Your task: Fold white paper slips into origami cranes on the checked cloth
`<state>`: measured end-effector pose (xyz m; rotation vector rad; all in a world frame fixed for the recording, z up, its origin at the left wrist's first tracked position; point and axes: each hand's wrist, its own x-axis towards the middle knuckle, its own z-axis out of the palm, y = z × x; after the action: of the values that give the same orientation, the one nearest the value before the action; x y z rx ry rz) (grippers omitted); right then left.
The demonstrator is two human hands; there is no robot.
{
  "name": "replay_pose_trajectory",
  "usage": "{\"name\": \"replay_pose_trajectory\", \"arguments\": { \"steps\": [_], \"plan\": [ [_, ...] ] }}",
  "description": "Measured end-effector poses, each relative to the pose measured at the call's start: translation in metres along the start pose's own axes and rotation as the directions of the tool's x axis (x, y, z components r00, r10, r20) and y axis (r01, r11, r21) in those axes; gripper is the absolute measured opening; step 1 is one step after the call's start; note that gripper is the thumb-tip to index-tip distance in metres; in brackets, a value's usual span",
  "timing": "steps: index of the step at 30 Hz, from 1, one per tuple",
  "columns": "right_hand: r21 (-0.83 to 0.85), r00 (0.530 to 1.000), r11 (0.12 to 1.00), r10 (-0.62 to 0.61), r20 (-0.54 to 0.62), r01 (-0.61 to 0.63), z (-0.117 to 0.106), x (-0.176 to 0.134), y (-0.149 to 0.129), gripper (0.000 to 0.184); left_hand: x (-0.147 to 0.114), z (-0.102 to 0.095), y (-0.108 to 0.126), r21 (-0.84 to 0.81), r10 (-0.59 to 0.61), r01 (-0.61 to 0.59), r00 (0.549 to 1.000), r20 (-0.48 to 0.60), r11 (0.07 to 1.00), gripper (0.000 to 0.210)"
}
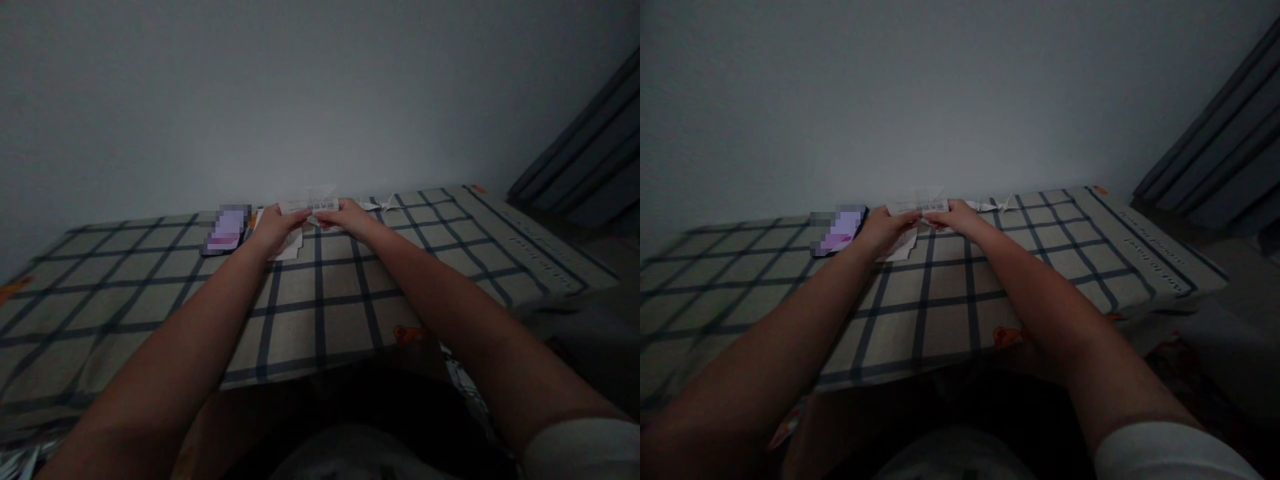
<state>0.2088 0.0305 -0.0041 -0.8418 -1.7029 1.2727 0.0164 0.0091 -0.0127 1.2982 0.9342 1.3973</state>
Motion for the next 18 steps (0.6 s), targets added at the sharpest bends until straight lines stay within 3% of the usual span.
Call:
{"name": "replay_pose_trajectory", "arguments": {
  "steps": [9, 13, 18],
  "plan": [
    [-0.037, 0.998, 0.997, -0.065, 0.016, 0.066, 0.001, 0.001, 0.004, 0.022, -0.005, 0.003, 0.006, 0.057, -0.013, 0.014, 1.000, -0.020, 0.998, 0.042],
    [0.017, 0.999, 0.999, -0.033, -0.002, 0.033, 0.005, -0.003, -0.003, 0.013, -0.004, 0.002, 0.004, 0.069, -0.046, 0.043, 0.998, 0.042, 0.997, 0.043],
    [0.076, 0.999, 0.997, 0.034, -0.029, -0.031, 0.004, -0.003, -0.007, 0.011, -0.002, -0.001, 0.001, 0.064, -0.059, 0.059, 0.998, 0.007, 0.996, 0.041]
  ]
}}
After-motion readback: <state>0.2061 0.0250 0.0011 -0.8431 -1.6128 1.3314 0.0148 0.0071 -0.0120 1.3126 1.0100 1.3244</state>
